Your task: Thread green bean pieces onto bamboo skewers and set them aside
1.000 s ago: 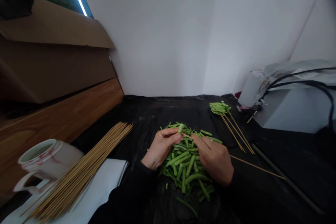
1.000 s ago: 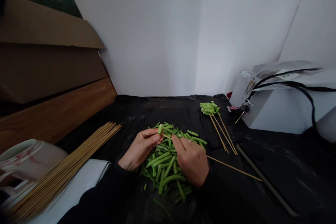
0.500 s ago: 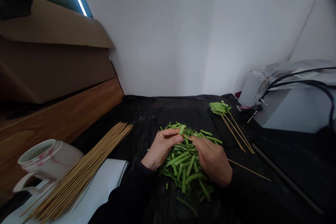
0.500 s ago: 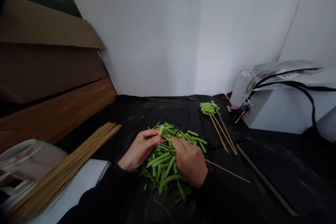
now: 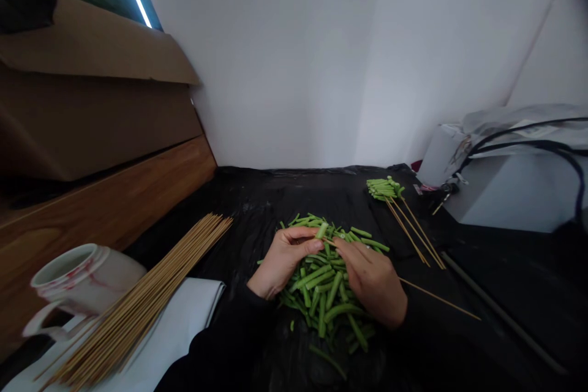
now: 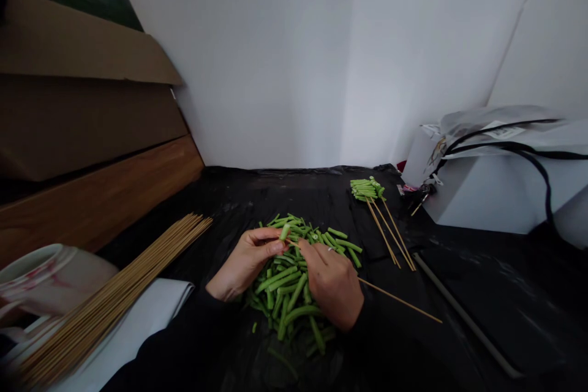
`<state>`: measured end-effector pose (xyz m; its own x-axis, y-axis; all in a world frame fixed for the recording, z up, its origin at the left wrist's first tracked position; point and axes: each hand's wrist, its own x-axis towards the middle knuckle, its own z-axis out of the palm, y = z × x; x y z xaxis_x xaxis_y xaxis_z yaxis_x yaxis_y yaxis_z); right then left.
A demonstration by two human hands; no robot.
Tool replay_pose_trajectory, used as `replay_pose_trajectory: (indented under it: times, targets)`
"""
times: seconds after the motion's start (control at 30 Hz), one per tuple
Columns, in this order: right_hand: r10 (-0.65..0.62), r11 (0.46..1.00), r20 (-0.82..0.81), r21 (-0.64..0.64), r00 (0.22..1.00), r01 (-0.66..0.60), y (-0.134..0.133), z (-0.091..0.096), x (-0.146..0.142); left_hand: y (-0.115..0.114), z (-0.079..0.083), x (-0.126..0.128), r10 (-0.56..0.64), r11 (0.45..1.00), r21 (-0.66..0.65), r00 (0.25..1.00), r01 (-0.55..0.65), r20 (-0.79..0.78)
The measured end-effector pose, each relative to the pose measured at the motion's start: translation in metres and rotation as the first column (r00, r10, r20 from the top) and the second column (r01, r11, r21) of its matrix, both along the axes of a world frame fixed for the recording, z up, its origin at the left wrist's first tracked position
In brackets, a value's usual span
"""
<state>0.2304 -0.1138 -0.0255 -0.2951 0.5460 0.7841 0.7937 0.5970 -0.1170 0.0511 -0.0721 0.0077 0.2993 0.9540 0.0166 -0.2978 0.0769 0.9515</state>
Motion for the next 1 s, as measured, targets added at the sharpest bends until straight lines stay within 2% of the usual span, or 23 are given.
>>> replay_pose_trajectory:
  times: [0.23,0.4,0.57,0.67,0.73,0.8,0.9,1.0]
  targets:
    - [0.007,1.0,0.002,-0.016,1.0,-0.007,-0.002,-0.001,-0.004,-0.004,-0.002,0.004,-0.043,0.997,0.058,0.999,0.044,-0.03]
    - [0.029,0.998,-0.022,-0.055,0.999,-0.03,-0.003,0.005,-0.006,-0.006,0.001,0.007,-0.097,0.988,0.112,0.993,0.104,-0.064]
    - [0.101,0.957,-0.223,-0.244,0.97,-0.156,0.001,0.023,0.004,-0.005,0.002,0.004,-0.153,0.977,0.137,0.984,0.164,-0.091]
    - [0.099,0.876,-0.267,-0.434,0.959,-0.211,0.004,0.035,0.015,-0.004,0.001,0.002,-0.196,0.971,0.118,0.976,0.206,-0.09]
    - [0.149,0.804,-0.232,-0.537,0.961,-0.254,0.005,0.04,0.02,-0.002,0.0,0.001,-0.153,0.98,0.115,0.984,0.163,-0.091]
    - [0.217,0.759,-0.18,-0.588,0.96,-0.281,0.004,0.041,0.022,0.001,-0.002,0.0,-0.052,0.99,0.125,0.995,0.062,-0.085]
    - [0.266,0.747,-0.094,-0.609,0.959,-0.267,0.004,0.037,0.02,0.005,-0.005,-0.001,0.094,0.989,0.118,0.993,-0.085,-0.075]
    - [0.274,0.761,-0.031,-0.605,0.961,-0.237,0.004,0.033,0.019,0.007,-0.007,-0.001,0.133,0.988,0.089,0.989,-0.126,-0.071]
